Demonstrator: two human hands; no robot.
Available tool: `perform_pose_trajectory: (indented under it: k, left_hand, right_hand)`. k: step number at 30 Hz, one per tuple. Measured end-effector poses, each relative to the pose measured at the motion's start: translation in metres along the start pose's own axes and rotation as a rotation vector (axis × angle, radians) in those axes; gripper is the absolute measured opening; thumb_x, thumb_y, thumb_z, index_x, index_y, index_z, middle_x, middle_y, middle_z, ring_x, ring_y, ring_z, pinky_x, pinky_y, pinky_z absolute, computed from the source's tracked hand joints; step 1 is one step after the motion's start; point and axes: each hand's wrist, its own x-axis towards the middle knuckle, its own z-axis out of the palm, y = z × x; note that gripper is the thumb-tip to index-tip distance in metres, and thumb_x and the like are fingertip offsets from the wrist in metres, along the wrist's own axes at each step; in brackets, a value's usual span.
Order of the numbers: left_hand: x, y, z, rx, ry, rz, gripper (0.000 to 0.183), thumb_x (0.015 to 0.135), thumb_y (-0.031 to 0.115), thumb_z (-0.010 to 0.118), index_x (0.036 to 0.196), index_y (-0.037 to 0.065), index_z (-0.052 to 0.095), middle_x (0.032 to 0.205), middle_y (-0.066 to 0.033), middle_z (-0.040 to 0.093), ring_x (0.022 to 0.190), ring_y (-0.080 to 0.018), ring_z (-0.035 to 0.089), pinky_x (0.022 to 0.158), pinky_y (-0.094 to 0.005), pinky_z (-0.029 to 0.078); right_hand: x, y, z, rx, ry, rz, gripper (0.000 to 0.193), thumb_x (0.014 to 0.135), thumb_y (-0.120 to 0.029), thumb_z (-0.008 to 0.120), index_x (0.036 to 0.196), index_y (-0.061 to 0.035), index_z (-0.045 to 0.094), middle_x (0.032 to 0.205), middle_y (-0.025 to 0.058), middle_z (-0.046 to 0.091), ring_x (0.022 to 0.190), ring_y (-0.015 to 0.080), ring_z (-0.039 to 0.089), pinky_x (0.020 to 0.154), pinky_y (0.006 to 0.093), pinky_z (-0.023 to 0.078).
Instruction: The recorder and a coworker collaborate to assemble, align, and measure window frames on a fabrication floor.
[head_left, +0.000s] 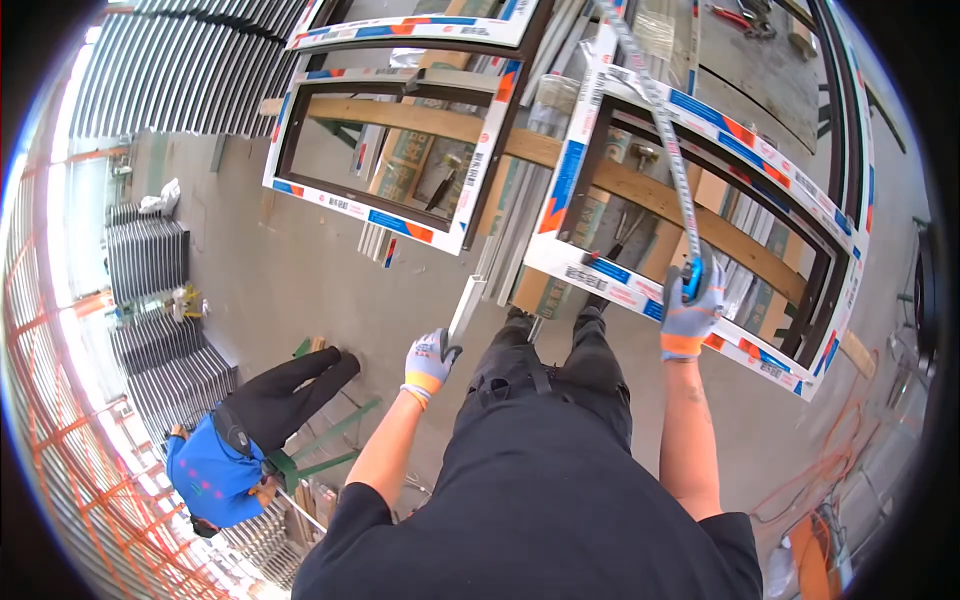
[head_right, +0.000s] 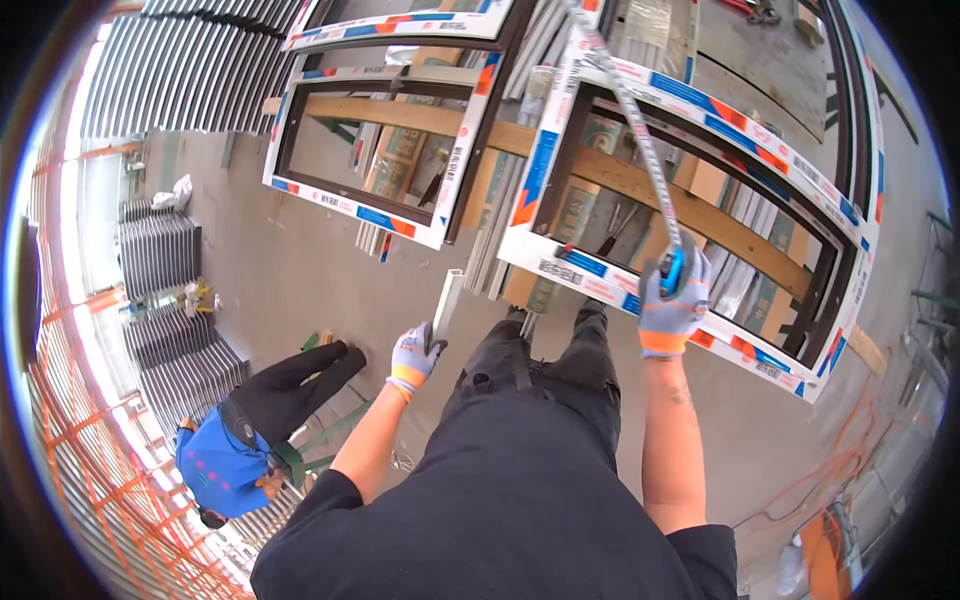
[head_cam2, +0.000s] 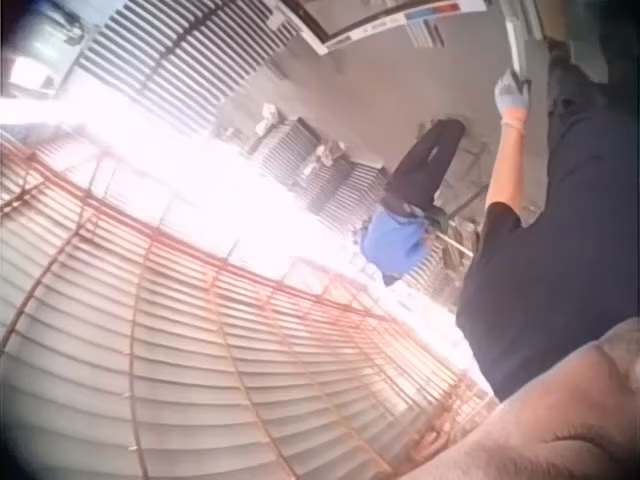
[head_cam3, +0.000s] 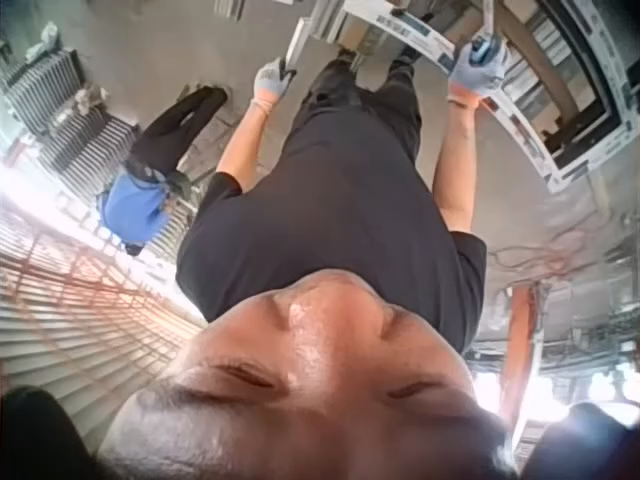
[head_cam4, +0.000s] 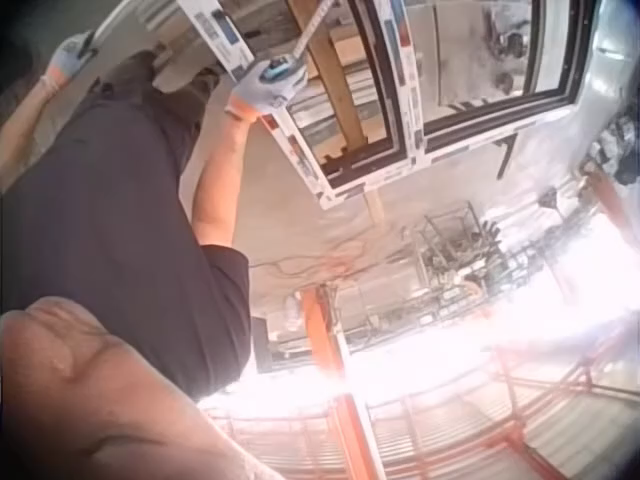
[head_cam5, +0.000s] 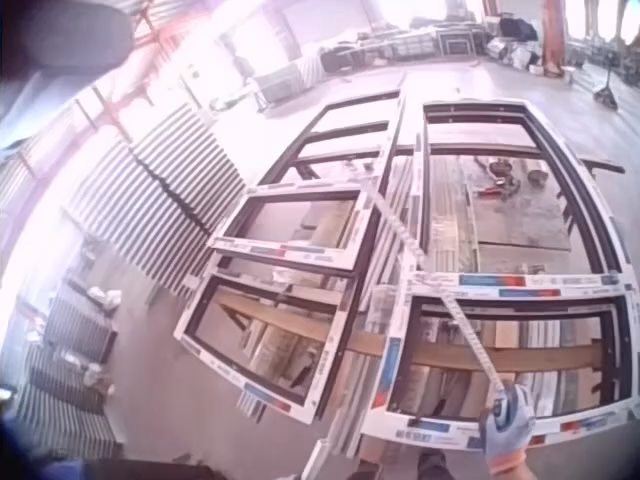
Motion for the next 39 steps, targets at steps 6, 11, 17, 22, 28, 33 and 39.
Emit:
perform_pose_trajectory:
  k: [6,11,17,22,28,33,39]
  left_hand:
    - [0.025,-0.093,0.078,-0.034,-0.091,-0.162,0.048,0.091,0.043,0.062,0.121,0.006,0.058,0.107,-0.0148,0.068,0.102,-0.0338,0.064,0.091,-0.0434,0.048]
    - [0.112,-0.110,0.064,-0.114,-0.086,-0.060,0.045,0.092,0.040,0.061,0.122,0.006,0.059,0.110,-0.0158,0.068,0.105,-0.0345,0.063,0.091,-0.0436,0.048]
    - [0.129,-0.140,0.071,-0.157,-0.050,0.076,0.038,0.090,0.031,0.062,0.119,0.006,0.060,0.110,-0.0178,0.068,0.105,-0.0355,0.063,0.091,-0.0458,0.049]
    - [0.118,-0.152,0.077,-0.266,-0.065,-0.098,0.038,0.090,0.029,0.061,0.120,0.005,0.059,0.109,-0.0180,0.068,0.102,-0.0368,0.064,0.091,-0.0459,0.048]
    - [0.197,-0.105,0.071,-0.391,0.229,0.023,0.044,0.091,0.031,0.060,0.125,0.003,0.057,0.108,-0.0175,0.068,0.102,-0.0378,0.063,0.091,-0.0437,0.048]
    - [0.292,-0.188,0.150,-0.982,0.647,0.100,0.052,0.090,0.031,0.057,0.134,0.002,0.053,0.114,-0.0226,0.064,0.109,-0.0397,0.059,0.096,-0.0490,0.045]
    - [0.286,-0.032,0.050,-0.365,0.239,0.303,0.059,0.090,0.025,0.047,0.145,0.003,0.043,0.127,-0.0245,0.057,0.114,-0.0429,0.056,0.100,-0.0520,0.042]
  right_hand:
    - [0.003,-0.010,0.009,-0.164,0.103,-0.081,0.037,0.086,-0.006,0.068,0.122,0.0005,0.062,0.104,0.0156,0.063,0.094,0.0282,0.061,0.086,0.0362,0.048]
    - [0.001,0.002,0.017,-0.249,0.161,-0.098,0.038,0.090,-0.011,0.067,0.126,0.0004,0.060,0.108,0.0136,0.064,0.096,0.0247,0.061,0.091,0.0348,0.047]
    - [0.004,-0.006,0.024,-0.445,0.193,-0.123,0.036,0.091,-0.011,0.065,0.126,-0.0003,0.061,0.112,0.0153,0.064,0.102,0.0281,0.062,0.093,0.0375,0.046]
    - [0.005,-0.008,0.032,-0.424,0.202,-0.051,0.035,0.092,-0.010,0.064,0.126,-0.0002,0.061,0.114,0.0165,0.065,0.104,0.0297,0.062,0.094,0.0382,0.046]
    - [0.001,-0.008,0.011,-0.511,0.216,-0.008,0.039,0.091,-0.008,0.064,0.130,-0.0010,0.058,0.115,0.0154,0.063,0.104,0.0281,0.061,0.091,0.0374,0.047]
    - [0.022,-0.021,0.093,-0.337,0.058,-0.076,0.043,0.091,-0.008,0.065,0.132,-0.0022,0.057,0.115,0.0137,0.061,0.102,0.0260,0.061,0.087,0.0360,0.049]
    - [0.003,-0.004,0.016,-0.556,0.183,-0.005,0.043,0.089,-0.007,0.064,0.132,-0.0034,0.057,0.114,0.0154,0.062,0.104,0.0307,0.061,0.093,0.0396,0.046]
